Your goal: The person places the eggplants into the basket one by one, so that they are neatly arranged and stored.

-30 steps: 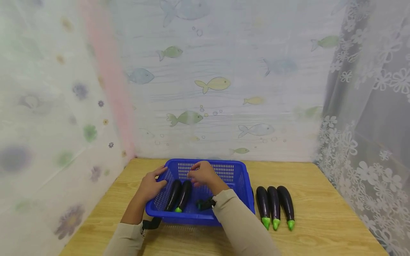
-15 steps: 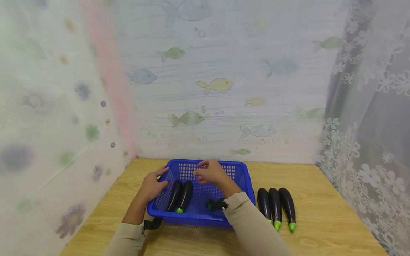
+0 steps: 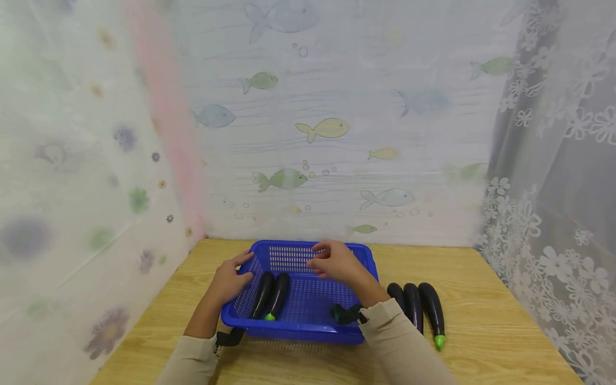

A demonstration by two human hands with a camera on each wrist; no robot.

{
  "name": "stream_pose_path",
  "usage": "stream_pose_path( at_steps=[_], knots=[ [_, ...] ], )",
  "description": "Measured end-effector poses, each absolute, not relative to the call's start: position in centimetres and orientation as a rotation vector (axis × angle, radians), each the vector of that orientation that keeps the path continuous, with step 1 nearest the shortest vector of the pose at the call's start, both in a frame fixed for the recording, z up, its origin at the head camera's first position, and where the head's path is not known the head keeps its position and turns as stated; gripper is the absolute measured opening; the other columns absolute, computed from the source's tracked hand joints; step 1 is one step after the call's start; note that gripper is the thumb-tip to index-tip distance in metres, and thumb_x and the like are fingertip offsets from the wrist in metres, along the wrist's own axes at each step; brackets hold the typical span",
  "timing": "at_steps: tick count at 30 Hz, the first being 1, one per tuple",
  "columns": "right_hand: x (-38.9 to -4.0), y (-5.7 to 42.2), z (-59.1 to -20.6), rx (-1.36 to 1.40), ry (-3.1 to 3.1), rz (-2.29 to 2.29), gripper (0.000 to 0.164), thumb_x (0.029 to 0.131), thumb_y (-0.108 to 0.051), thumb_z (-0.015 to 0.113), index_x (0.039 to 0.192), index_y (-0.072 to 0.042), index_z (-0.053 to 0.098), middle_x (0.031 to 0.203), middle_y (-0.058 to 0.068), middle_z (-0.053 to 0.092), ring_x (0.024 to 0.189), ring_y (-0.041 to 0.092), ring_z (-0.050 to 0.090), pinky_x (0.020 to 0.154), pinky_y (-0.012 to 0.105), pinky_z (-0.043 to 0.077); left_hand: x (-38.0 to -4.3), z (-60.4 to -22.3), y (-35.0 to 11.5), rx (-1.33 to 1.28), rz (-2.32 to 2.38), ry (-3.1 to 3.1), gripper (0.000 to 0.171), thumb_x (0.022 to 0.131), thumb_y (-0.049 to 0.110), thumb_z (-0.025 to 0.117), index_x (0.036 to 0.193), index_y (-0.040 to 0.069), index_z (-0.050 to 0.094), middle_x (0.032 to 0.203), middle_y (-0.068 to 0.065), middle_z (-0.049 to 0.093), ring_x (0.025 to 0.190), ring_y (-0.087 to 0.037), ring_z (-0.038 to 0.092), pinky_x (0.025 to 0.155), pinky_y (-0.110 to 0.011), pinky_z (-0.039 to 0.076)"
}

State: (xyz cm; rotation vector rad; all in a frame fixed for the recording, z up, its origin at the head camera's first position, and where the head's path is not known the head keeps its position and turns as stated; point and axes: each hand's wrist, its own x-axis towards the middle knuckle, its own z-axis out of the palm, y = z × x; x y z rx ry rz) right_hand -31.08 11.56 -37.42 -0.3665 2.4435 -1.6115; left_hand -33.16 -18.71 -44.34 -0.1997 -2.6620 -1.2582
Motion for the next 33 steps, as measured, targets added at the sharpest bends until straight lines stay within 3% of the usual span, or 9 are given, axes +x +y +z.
stream_pose_path(
  at_steps=[5,11,20,33],
  knots=[
    [-30.2,13.3,-37.5,-0.387,2.452,-1.625,0.050,0.086,-0.022,0.069,0.132,-0.011,0.053,0.116,0.011,0.061,0.101,0.030,0.065,0.076,0.038,0.055,-33.3,-44.4,-18.7,-0.207,-1.254,-2.659,0.058,0.082,0.015,0.061,0.139,0.016,0.051,0.150,0.002,0.040,0.123,-0.032,0.052,0.079,-0.040,0.051],
    [-29.7,15.7,-37.5,-0.418,2.444,-1.626,0.055,0.085,-0.027,0.070,0.134,-0.010,0.051,0.123,0.016,0.057,0.106,0.031,0.062,0.082,0.044,0.053,-33.5,-44.5,-18.6,-0.210,-1.260,-2.651,0.058,0.082,0.016,0.061,0.139,0.017,0.052,0.149,0.004,0.040,0.122,-0.029,0.053,0.077,-0.037,0.050],
    [-29.1,19.4,-37.3,-0.418,2.518,-1.587,0.056,0.085,-0.034,0.070,0.133,-0.012,0.051,0.126,0.016,0.057,0.107,0.026,0.062,0.079,0.039,0.055,-33.5,-44.5,-18.8,-0.177,-1.260,-2.659,0.058,0.082,0.016,0.062,0.138,0.018,0.052,0.149,0.005,0.040,0.125,-0.031,0.051,0.082,-0.042,0.050],
    [-27.2,25.0,-37.4,-0.342,2.596,-1.675,0.059,0.089,-0.037,0.064,0.136,-0.008,0.046,0.134,0.021,0.050,0.114,0.034,0.058,0.081,0.039,0.054,-33.3,-44.4,-18.7,-0.186,-1.233,-2.678,0.058,0.083,0.018,0.061,0.140,0.017,0.050,0.150,0.001,0.039,0.127,-0.036,0.048,0.086,-0.051,0.050]
  ],
)
